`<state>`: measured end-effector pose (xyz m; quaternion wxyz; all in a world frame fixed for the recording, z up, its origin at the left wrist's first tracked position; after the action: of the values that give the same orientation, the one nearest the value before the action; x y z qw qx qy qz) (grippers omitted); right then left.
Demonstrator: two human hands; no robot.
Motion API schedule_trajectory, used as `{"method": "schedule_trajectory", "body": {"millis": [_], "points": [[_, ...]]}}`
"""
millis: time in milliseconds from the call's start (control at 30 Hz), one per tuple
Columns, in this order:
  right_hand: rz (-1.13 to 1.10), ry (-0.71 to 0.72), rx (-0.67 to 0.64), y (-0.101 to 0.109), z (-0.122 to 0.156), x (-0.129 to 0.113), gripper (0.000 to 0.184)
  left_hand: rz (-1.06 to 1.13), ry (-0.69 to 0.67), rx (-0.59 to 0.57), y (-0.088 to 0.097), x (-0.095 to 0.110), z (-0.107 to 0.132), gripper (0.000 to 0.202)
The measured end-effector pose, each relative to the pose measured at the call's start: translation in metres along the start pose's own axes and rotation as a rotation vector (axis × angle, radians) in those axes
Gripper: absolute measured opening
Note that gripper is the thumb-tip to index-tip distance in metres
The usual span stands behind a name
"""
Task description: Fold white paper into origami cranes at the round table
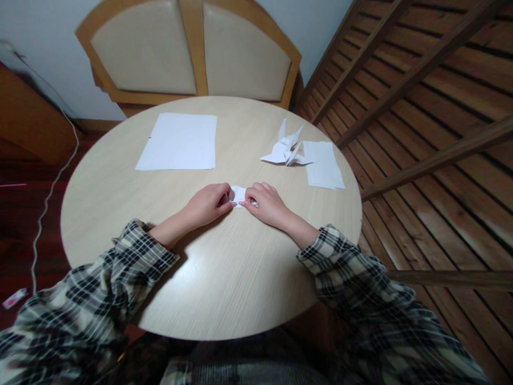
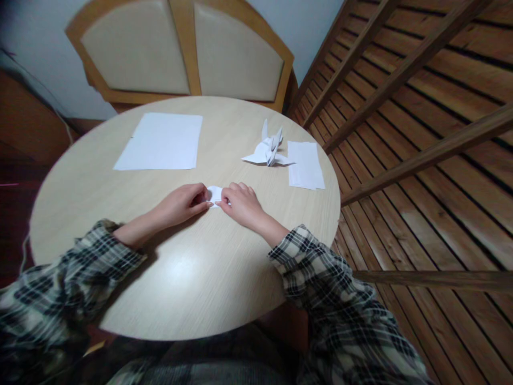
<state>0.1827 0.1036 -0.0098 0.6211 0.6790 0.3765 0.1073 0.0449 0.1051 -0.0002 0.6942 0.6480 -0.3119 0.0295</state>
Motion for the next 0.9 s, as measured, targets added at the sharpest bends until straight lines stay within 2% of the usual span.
{"method": "schedule_trajectory", "body": {"millis": [567, 900], "points": [[0.023, -0.019, -0.022, 0.0012, 0.0012, -0.0027, 0.017, 0.007, -0.016, -0.033, 0.0004, 0.0018, -0.001, 0.014], [0.038, -0.018, -0.04, 0.002, 0.0016, -0.0051, 0.017, 0.055, 0.033, -0.07, 0.0008, -0.0007, -0.0023, 0.013]]}}
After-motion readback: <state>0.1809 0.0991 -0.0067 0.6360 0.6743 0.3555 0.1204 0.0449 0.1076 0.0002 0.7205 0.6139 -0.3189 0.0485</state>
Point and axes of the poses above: each hand's wrist, its own z-axis away from the middle knuckle, its own y-axis out of the back of the hand, x = y × z, the point moved 7 cm from there along -z, towards the middle knuckle, and after that the axes turned 11 degrees about y, right-handed, at the moved point
